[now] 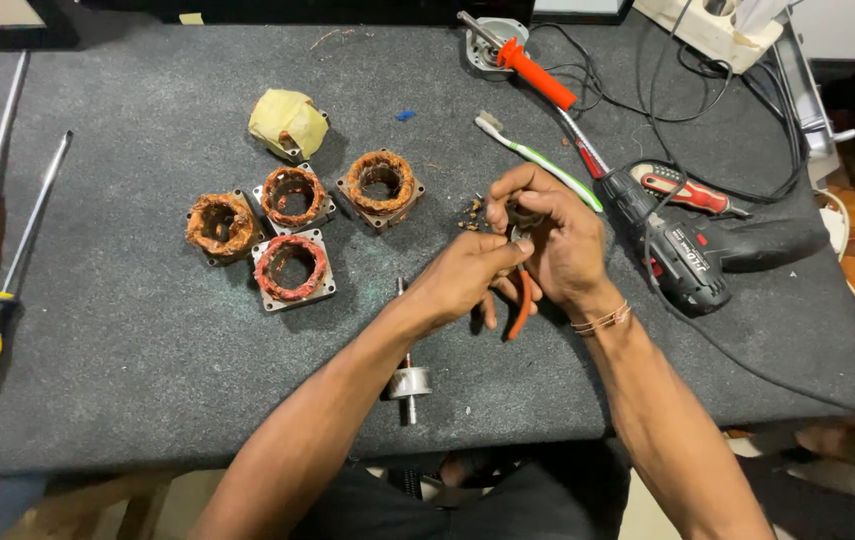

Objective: Repairing small electric motor stators by manipulating and connecting wires using pliers

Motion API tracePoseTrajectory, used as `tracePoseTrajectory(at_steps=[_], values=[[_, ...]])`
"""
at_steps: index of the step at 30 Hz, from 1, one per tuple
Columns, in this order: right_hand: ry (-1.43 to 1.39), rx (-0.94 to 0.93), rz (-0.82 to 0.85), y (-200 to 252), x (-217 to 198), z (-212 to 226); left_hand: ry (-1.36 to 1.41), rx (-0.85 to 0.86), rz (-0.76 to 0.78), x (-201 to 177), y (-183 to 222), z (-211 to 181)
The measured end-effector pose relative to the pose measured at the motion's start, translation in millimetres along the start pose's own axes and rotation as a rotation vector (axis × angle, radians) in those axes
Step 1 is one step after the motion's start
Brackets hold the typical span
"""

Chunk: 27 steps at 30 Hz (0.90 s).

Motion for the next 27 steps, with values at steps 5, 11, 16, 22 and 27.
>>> tracePoseTrajectory(at_steps=[5, 11, 16, 22, 27], values=[[0.011, -0.037, -0.044, -2.2, -3.1, -0.7, 0.013, -0.013, -0.063, -2.5, 1.0, -5.1], [-0.006, -0.075, -0.017, -2.9, 6.7, 10.0, -0.015, -0.007, -0.084, -3.5, -1.3, -3.9], [0.028, -0.090, 0.018, -2.0, 16.5, 18.7, 0.025, 0.016, -0.029, -1.7, -2.0, -0.3], [0.109, -0.103, 0.063, -1.5, 16.7, 18.9, 0.001, 0.018, 0.018, 3.6, 0.4, -3.9], [0.195, -0.128, 0.096, -1.3, 19.3, 23.7, -0.002, -0.003, 0.022, 2.2, -5.8, 0.1]])
Point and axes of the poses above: each hand's wrist, its own y-axis away from the middle knuckle, its own x-axis out of the palm, z = x × y, the point moved 8 cm from there along -y, towards the middle knuckle, and after that the axes turned 11 degrees about -x, right-handed, at the moved point
